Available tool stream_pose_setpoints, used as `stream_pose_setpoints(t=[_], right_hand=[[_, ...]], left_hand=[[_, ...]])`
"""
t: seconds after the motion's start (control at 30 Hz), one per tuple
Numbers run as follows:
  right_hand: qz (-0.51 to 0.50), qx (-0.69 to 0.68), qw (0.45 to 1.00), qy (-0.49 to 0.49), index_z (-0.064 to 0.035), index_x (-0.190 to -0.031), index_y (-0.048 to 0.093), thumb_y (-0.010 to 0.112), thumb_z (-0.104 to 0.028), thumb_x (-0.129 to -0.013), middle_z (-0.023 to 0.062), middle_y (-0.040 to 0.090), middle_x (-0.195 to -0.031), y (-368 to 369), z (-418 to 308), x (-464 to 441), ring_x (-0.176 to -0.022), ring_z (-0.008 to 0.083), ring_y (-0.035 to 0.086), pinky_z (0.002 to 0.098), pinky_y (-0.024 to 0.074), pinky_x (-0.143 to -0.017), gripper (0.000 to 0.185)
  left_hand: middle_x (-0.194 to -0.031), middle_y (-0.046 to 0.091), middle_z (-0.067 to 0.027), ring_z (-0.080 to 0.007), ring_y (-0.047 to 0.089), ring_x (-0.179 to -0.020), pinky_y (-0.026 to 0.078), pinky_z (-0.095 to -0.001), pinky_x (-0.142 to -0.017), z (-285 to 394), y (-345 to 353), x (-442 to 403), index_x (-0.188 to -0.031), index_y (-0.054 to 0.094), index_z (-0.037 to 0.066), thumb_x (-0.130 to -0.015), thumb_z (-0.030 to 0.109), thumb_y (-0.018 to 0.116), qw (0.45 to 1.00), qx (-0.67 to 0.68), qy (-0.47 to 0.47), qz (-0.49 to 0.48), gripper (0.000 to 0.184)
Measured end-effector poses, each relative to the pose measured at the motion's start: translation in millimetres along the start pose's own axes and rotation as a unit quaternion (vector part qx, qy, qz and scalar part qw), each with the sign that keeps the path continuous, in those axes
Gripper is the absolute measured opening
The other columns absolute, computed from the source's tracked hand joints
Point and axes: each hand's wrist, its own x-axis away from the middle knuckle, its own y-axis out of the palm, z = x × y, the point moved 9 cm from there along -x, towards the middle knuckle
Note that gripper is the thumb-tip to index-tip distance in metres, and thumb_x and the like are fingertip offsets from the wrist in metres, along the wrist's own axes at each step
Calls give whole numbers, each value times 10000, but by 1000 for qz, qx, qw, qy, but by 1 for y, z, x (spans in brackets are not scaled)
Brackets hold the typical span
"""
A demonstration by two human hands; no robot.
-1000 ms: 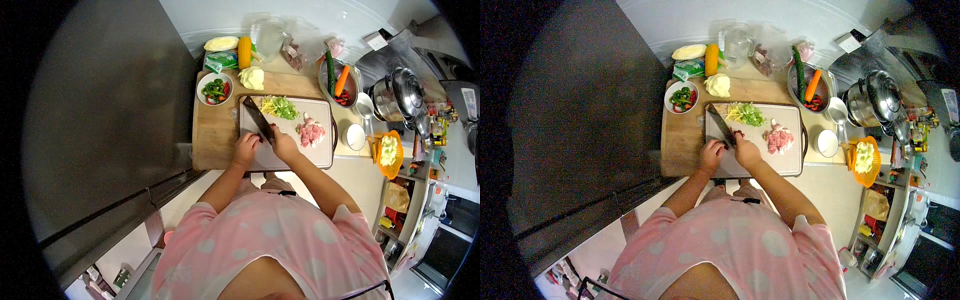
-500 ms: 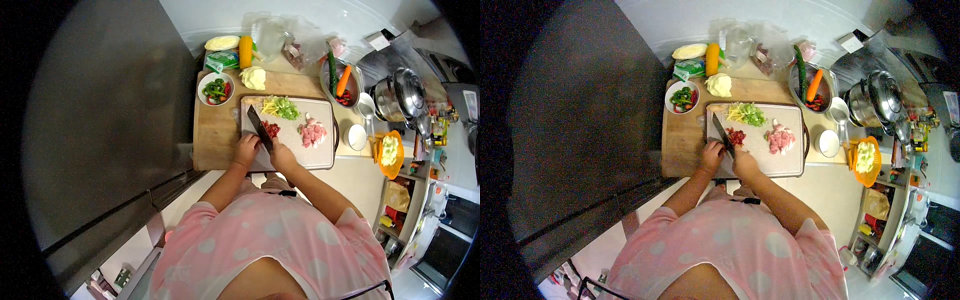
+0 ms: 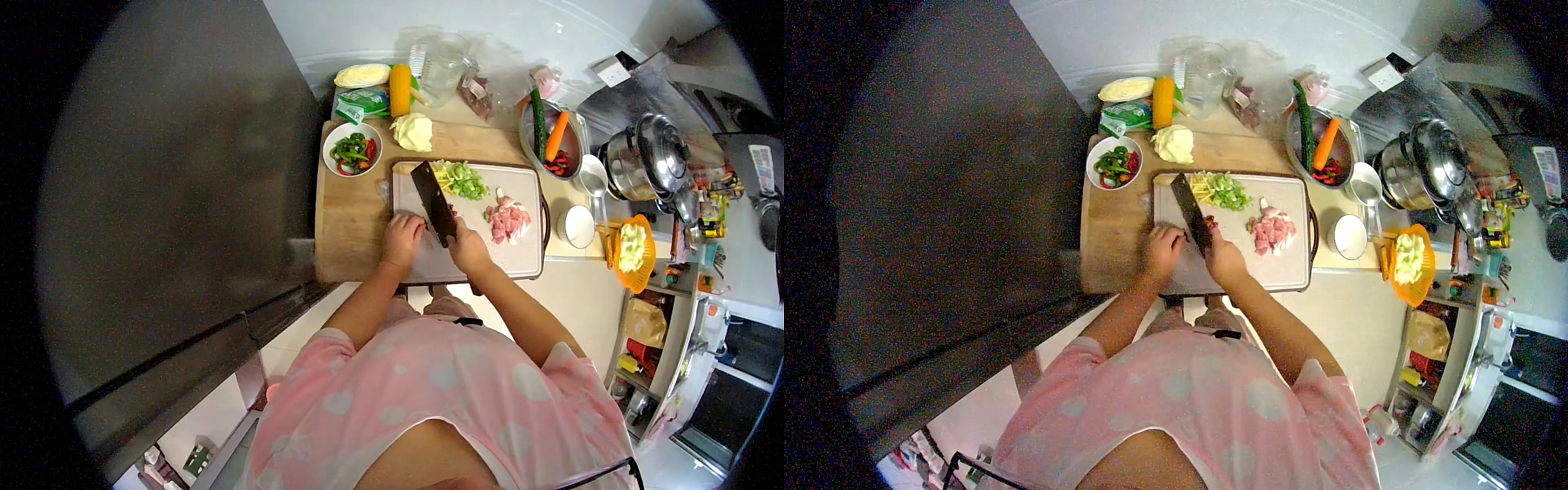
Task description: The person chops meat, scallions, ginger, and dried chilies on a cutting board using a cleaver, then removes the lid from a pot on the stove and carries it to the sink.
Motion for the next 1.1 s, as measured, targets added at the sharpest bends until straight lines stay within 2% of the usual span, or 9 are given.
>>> stream_pose_setpoints(t=[0.13, 0.23, 0.33, 0.43, 0.63, 0.83, 0.93, 1.03, 1.1], right_hand=[[11, -33, 999, 0, -1, -1118, 431, 581, -92, -834, 279, 611, -740, -14, 11, 0, -699, 439, 613, 490, 489, -604, 335], [-11, -61, 998, 19, 3, -1127, 426, 585, -92, -829, 286, 606, -740, -18, 10, 3, -708, 445, 612, 503, 482, -615, 350], [3, -5, 1000, -26, 4, -1153, 412, 586, -100, -829, 285, 610, -742, -15, 1, 9, -712, 449, 612, 515, 481, -620, 383], [-32, 15, 999, -23, 19, -1176, 393, 509, -118, -834, 279, 614, -748, -1, -2, 11, -683, 450, 607, 540, 481, -627, 386], [-48, 46, 998, 1, 20, -1171, 393, 486, -47, -800, 270, 624, -780, 2, -15, 13, -704, 438, 622, 534, 490, -640, 388], [-115, 78, 989, 40, 3, -1111, 410, 479, -31, -809, 259, 636, -843, 19, -24, 4, -793, 408, 638, 501, 506, -695, 312], [-106, 92, 989, 44, 4, -1132, 405, 468, -32, -821, 263, 634, -808, 18, -36, -8, -761, 422, 633, 499, 505, -685, 319], [-82, 118, 990, 4, 2, -1091, 412, 475, -32, -812, 247, 638, -817, 26, -40, -8, -787, 407, 638, 488, 504, -701, 288], [-83, 97, 992, 25, -1, -1068, 420, 480, -32, -808, 251, 636, -813, 19, -38, -9, -784, 408, 636, 497, 500, -694, 268]], left_hand=[[-900, 608, -98, -336, 568, -847, 467, -425, -758, -10, 11, -14, -864, 621, 60, -738, 131, 698, 999, 31, -14, -11, 164], [-936, 599, -103, -331, 570, -858, 469, -419, -765, -13, 10, -12, -882, 623, 61, -740, 151, 706, 998, 40, -38, -19, 188], [-953, 590, -104, -327, 571, -866, 471, -414, -774, -14, 7, -8, -895, 624, 57, -745, 159, 709, 999, 36, -21, -20, 200], [-927, 590, -105, -327, 570, -859, 471, -411, -775, -7, 1, -8, -888, 622, 58, -743, 138, 699, 999, 43, 3, -14, 182], [-901, 594, -113, -325, 569, -865, 471, -408, -759, -5, 7, -14, -875, 622, 64, -718, 63, 651, 999, 1, 11, -40, 160], [-887, 588, -140, -364, 548, -873, 460, -441, -773, -6, 8, -8, -869, 613, 41, -690, 47, 616, 999, 2, -5, -32, 179], [-880, 584, -154, -384, 539, -859, 452, -458, -765, -9, 9, -9, -864, 607, 27, -678, 51, 606, 999, 1, 15, -31, 188], [-881, 582, -157, -385, 540, -856, 453, -457, -751, -9, 9, -7, -865, 608, 25, -676, 59, 614, 999, 15, 10, -37, 192], [-876, 583, -153, -382, 541, -849, 453, -457, -745, -4, 7, -6, -857, 608, 25, -683, 58, 614, 998, 11, 43, -37, 177]])
